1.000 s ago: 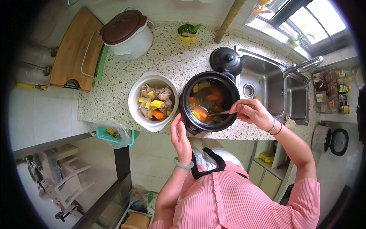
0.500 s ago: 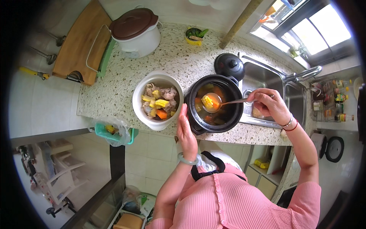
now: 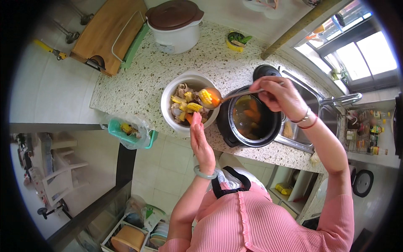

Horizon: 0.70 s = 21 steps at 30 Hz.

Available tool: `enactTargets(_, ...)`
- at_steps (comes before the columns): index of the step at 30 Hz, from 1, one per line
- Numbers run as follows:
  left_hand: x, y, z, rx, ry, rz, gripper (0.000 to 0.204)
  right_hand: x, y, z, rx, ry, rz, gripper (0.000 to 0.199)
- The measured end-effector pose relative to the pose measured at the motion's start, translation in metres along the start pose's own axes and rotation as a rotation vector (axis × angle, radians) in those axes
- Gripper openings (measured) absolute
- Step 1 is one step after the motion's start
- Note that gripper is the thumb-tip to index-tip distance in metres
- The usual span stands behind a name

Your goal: The person retrieves a white bowl from a cabinet and places it on the counter. They then use a ladle to transfer cooked meat, corn, and carrots from a black pot into the bowl. Finally, the person pours the remaining broth from the pot into the bowl and stirs the contents.

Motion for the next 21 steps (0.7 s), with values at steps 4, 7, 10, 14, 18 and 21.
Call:
enactTargets(4, 0.019, 0.004, 0.000, -0.007, 0.045, 0.022, 0.052, -0.042, 0.014, 0.038, 0.182, 0.044, -0.260, 0.025)
enactTargets(7, 0.029, 0.003, -0.001, -0.008, 0.069, 0.015, 0.051, -0.075, 0.016, 0.044, 0.454, 0.063, -0.583, 0.019)
enactTargets(10, 0.034, -0.001, -0.001, -0.009, 0.083, -0.012, 0.050, -0.110, 0.021, 0.032, 0.827, 0.047, -0.869, 0.011)
enactTargets(14, 0.037, -0.004, 0.000, 0.031, 0.113, -0.023, 0.049, -0.148, 0.047, 0.019, 0.963, -0.117, -1.472, 0.020)
enactTargets(18, 0.031, -0.004, 0.001, 0.038, 0.088, -0.009, 0.049, -0.145, 0.052, 0.018, 0.957, -0.142, -1.613, 0.017)
enactTargets(21, 0.028, -0.006, 0.000, 0.037, 0.072, -0.008, 0.050, -0.128, 0.036, 0.016, 0.993, -0.063, -1.456, 0.023)
Point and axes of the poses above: each hand's wrist, its own z-axis towards the middle knuckle, its own x-axis out of the back of the hand, y = z × x, the point moved 8 cm from there along z, towards the middle knuckle, and after that the axes turned 2 degrees about -z, right-handed, at the moved point
